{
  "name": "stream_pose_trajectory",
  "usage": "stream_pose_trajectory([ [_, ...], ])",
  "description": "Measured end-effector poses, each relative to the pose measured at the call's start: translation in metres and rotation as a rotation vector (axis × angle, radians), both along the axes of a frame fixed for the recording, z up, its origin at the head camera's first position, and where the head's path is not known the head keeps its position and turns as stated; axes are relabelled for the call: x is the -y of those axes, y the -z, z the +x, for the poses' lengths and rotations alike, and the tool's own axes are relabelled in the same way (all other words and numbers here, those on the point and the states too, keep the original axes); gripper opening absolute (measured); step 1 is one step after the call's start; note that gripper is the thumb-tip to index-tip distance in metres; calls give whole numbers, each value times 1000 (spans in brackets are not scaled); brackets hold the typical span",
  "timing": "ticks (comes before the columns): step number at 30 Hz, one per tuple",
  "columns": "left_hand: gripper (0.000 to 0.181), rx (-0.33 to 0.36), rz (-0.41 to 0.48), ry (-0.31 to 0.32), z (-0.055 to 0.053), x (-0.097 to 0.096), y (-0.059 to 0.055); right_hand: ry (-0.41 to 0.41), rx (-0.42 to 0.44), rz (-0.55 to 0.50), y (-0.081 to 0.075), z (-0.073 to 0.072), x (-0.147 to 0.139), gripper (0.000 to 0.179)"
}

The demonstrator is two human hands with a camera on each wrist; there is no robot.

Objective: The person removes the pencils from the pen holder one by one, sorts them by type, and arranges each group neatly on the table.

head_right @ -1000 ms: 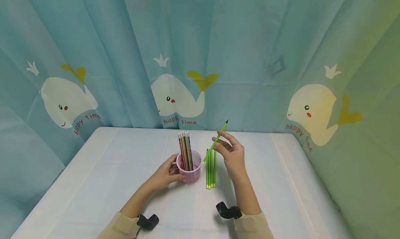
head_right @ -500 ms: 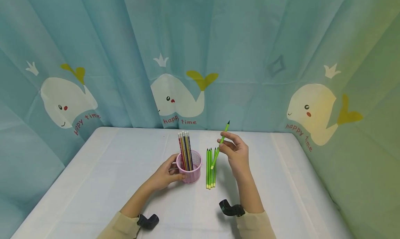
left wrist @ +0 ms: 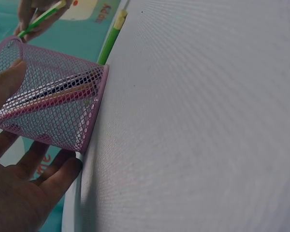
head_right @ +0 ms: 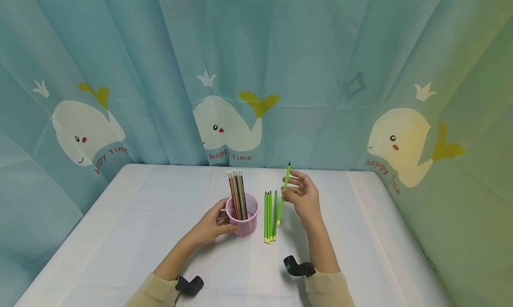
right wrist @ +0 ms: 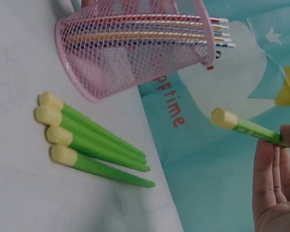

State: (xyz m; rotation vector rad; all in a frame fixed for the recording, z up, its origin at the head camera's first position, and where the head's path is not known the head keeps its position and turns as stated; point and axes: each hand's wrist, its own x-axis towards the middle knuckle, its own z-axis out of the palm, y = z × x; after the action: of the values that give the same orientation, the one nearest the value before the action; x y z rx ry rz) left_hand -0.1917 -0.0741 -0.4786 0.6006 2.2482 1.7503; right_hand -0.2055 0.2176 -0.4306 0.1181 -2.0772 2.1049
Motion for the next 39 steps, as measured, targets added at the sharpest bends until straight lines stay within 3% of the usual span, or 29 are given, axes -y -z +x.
stream_pose_trajectory([
  [7,77,-1,4,3,0,0,0,31,77,98,12,-5,-2,54],
  [29,77,-12,-3,13,0,1,0,100,326,269,49,-18,-8,60],
  [39,78,-7,1,14,0,1,0,105,368,283,56,-19,-9,63],
])
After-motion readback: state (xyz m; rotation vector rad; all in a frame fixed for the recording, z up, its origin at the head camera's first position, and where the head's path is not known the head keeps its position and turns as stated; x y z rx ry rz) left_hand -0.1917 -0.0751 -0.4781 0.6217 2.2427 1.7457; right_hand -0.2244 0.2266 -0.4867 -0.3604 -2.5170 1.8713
